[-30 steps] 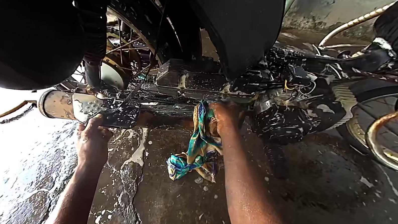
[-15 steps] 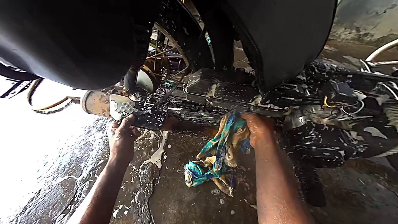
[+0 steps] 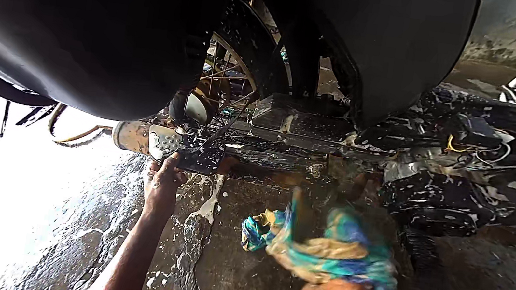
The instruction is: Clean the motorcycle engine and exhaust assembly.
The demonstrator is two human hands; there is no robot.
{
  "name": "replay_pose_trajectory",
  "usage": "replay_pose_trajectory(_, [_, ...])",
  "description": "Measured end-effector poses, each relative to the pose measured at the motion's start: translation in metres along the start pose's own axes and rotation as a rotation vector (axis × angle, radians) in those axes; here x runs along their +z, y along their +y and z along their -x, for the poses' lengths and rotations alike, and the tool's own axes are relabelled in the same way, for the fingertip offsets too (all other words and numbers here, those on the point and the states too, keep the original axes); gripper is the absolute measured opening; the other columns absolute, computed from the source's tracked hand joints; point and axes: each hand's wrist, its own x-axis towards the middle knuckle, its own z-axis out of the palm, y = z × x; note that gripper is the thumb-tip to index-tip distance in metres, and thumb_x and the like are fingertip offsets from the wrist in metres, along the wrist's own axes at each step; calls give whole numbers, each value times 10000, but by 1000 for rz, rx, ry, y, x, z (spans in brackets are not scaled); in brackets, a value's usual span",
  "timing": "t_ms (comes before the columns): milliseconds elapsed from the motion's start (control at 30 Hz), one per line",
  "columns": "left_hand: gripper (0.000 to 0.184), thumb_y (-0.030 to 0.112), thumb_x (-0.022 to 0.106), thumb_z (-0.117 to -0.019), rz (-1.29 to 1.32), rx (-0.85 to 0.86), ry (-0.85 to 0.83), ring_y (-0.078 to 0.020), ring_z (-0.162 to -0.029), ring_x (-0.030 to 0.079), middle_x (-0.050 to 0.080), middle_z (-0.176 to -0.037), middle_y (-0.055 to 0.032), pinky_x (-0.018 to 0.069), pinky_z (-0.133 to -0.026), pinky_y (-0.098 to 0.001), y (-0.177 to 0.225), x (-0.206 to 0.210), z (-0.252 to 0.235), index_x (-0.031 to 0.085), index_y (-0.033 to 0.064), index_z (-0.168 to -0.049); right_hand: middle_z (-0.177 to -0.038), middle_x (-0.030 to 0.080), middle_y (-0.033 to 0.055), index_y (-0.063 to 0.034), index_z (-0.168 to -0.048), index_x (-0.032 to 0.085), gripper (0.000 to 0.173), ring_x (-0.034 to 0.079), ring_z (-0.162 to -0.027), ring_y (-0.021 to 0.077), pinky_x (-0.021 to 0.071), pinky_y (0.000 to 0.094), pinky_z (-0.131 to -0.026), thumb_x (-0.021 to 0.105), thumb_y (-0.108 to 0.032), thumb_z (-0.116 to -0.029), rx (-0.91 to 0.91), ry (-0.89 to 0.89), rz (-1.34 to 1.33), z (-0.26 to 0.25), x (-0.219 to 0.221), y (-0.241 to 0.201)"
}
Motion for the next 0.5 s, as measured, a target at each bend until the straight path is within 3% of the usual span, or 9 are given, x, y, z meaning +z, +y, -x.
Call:
replay_pose_trajectory(33, [90, 185, 593, -1045, -2, 5, 5, -79, -551, 552, 636, -789, 1, 512, -525, -239, -1, 0, 0, 582, 131, -1116, -1077, 536, 77, 86, -1334, 434, 325, 572, -956, 47, 526, 241, -870, 314, -69, -1076, 156, -29, 58, 12, -1, 28])
replay_pose_trajectory(100, [106, 195, 585, -1051, -21, -5, -11, -88, -577, 557, 639, -811, -7, 513, -546, -246, 0, -3, 1, 583, 135, -1138, -1029, 593, 122, 31, -1282, 514, 301, 608, -879, 157, 558, 363, -752, 370, -158, -1097, 462, -121, 87, 25, 4, 95])
replay_pose_trajectory(167, [109, 200, 572, -1057, -50, -17, -34, -87, -597, 578, 652, -826, -11, 528, -566, -245, 3, -6, 2, 592, 127, -1136, -1031, 618, 191, 89, -1227, 552, 251, 627, -892, 225, 569, 404, -774, 471, -76, -1055, 487, -349, 155, 37, 15, 154])
replay_pose_trajectory(233, [107, 194, 561, -1060, -47, -12, -58, -85, -598, 591, 662, -815, -13, 540, -571, -242, 5, -7, 0, 611, 123, -1123, -965, 716, 200, 130, -1062, 685, 239, 698, -908, 220, 579, 380, -861, 601, -60, -944, 107, -643, 335, 42, 41, 188])
replay_pose_trajectory(300, [128, 204, 546, -1066, -52, -12, -91, -85, -618, 599, 662, -836, -17, 555, -590, -249, 5, -11, 1, 599, 125, -1151, -973, 750, 174, 41, -1006, 757, 251, 726, -973, 285, 570, 480, -929, 625, -137, -889, -423, -1001, 581, 27, 67, 212])
replay_pose_trajectory(367, [138, 219, 531, -1065, -40, -7, -118, -84, -619, 605, 665, -834, -14, 557, -593, -256, 4, -13, -1, 598, 135, -1151, -939, 756, 155, -35, -1002, 766, 222, 744, -917, 331, 596, 550, -824, 670, -191, -876, -864, -1297, 746, -3, 101, 223])
replay_pose_trajectory(433, [146, 237, 514, -1059, -34, 1, -124, -86, -634, 630, 679, -832, -15, 567, -593, -262, 1, -13, -3, 600, 144, -1132, -900, 739, 163, -33, -1016, 749, 181, 741, -844, 339, 603, 532, -718, 666, -162, -920, -1077, -1567, 765, -30, 137, 225])
replay_pose_trajectory(467, [158, 244, 506, -1055, -28, 2, -129, -93, -657, 641, 683, -854, -22, 571, -602, -270, 0, -13, -3, 595, 144, -1140, -947, 738, 179, -18, -1073, 739, 194, 739, -878, 341, 602, 517, -749, 642, -143, -959, -1093, -1660, 757, -39, 153, 226])
replay_pose_trajectory(500, [181, 254, 500, -1051, -22, 3, -139, -107, -688, 648, 686, -884, -35, 572, -620, -283, -2, -13, -3, 598, 140, -1153, -1033, 741, 189, -12, -1141, 727, 233, 732, -966, 328, 589, 498, -851, 609, -149, -995, -1057, -1688, 721, -45, 168, 230])
